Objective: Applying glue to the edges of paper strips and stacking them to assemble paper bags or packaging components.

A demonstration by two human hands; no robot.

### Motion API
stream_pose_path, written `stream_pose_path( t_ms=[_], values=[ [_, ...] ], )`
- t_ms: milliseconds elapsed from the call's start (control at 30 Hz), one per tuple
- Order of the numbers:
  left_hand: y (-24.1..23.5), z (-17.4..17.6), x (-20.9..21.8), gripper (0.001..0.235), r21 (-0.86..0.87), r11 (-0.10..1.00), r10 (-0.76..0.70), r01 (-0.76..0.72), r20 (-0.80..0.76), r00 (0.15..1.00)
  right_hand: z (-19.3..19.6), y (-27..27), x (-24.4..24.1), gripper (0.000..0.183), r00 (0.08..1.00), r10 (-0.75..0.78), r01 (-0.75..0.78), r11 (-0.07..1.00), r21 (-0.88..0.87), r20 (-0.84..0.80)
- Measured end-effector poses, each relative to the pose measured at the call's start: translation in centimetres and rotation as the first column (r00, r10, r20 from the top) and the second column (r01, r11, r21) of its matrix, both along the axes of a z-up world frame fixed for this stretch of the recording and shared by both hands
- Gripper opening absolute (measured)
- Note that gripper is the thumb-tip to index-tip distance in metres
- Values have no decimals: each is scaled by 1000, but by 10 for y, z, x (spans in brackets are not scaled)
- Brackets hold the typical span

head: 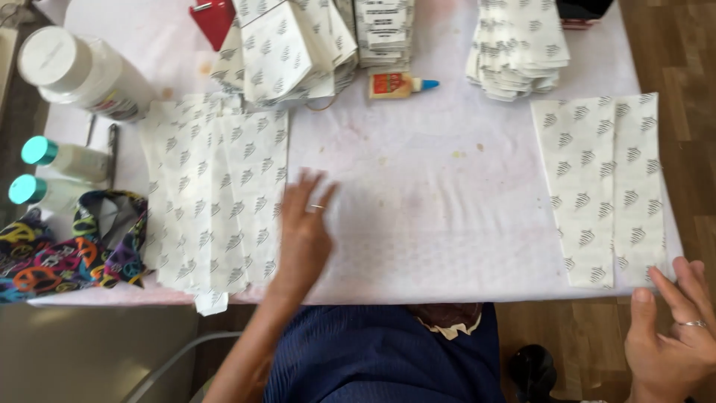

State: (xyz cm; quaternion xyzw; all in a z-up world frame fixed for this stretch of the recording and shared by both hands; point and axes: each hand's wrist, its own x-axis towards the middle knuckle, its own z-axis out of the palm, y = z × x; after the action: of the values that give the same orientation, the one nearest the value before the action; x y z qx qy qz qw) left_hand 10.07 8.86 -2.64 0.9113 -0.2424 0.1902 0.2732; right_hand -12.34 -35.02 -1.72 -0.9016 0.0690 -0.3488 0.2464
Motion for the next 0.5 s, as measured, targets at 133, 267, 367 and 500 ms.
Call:
stream_pose_path(
  t_ms=[133, 267, 367, 500],
  values=[
    [93, 30, -3, 83, 301, 922, 267, -244, -39, 963, 17, 23, 21, 19, 998, 63, -63, 997, -34, -5],
    [92, 8, -18, 67, 391, 894, 308, -218, -184, 933, 42, 58, 51, 18, 987, 158, -158, 986, -52, -2],
    [42, -5, -31, 65, 348, 917, 251, -192, -131, 959, 62, 102, 73, 20, 972, 228, -230, 972, -46, -53],
    [-33, 5, -51, 68, 288, 937, 247, -197, -148, 958, 49, 165, 94, 29, 847, 525, -515, 849, 120, -82]
  ],
)
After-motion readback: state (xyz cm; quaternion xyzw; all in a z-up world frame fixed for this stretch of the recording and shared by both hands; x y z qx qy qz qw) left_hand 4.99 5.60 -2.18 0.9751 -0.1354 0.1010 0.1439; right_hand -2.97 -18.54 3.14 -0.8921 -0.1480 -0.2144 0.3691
